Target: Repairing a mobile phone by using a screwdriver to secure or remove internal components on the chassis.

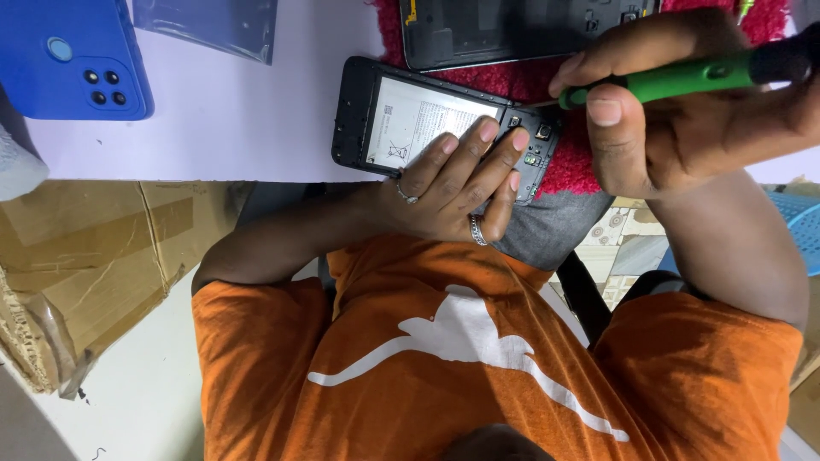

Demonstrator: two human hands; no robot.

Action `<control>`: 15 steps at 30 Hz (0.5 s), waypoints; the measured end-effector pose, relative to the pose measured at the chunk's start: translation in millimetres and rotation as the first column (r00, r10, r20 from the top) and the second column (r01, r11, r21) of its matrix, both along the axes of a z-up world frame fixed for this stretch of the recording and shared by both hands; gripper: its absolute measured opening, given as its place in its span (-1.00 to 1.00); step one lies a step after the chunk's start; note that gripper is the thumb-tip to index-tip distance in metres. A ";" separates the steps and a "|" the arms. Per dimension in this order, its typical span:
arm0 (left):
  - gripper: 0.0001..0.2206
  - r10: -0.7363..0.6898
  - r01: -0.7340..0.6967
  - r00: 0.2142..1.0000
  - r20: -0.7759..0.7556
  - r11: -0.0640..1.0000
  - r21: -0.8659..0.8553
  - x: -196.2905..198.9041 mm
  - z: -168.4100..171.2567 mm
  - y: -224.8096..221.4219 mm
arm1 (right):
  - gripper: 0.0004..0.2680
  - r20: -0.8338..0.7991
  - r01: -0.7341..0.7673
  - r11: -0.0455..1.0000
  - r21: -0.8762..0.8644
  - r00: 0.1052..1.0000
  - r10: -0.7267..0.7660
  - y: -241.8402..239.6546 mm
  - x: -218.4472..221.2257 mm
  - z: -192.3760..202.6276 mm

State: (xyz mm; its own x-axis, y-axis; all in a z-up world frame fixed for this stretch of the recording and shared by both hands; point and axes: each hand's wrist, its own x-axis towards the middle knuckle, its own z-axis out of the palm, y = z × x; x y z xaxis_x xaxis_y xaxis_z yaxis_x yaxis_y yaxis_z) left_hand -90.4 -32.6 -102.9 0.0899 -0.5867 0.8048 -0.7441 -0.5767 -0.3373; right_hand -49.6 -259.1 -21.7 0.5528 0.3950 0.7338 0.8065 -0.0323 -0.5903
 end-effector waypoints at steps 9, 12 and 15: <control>-0.83 -0.009 0.009 0.999 -0.038 1.000 0.009 -1.6 3.2 2.3 | -0.62 -0.319 -0.115 0.943 -0.314 0.948 0.009 -0.4 -34.9 40.5; -0.85 -0.021 0.021 0.998 -0.053 1.000 0.015 -1.3 5.2 5.3 | -0.69 -0.198 -0.054 0.948 -0.314 0.980 -0.009 2.0 -44.4 23.1; -0.83 -0.021 0.023 0.999 -0.049 0.999 0.048 -2.6 2.3 8.7 | -0.69 0.004 0.120 0.891 -0.437 0.991 -0.131 -18.7 -52.3 13.5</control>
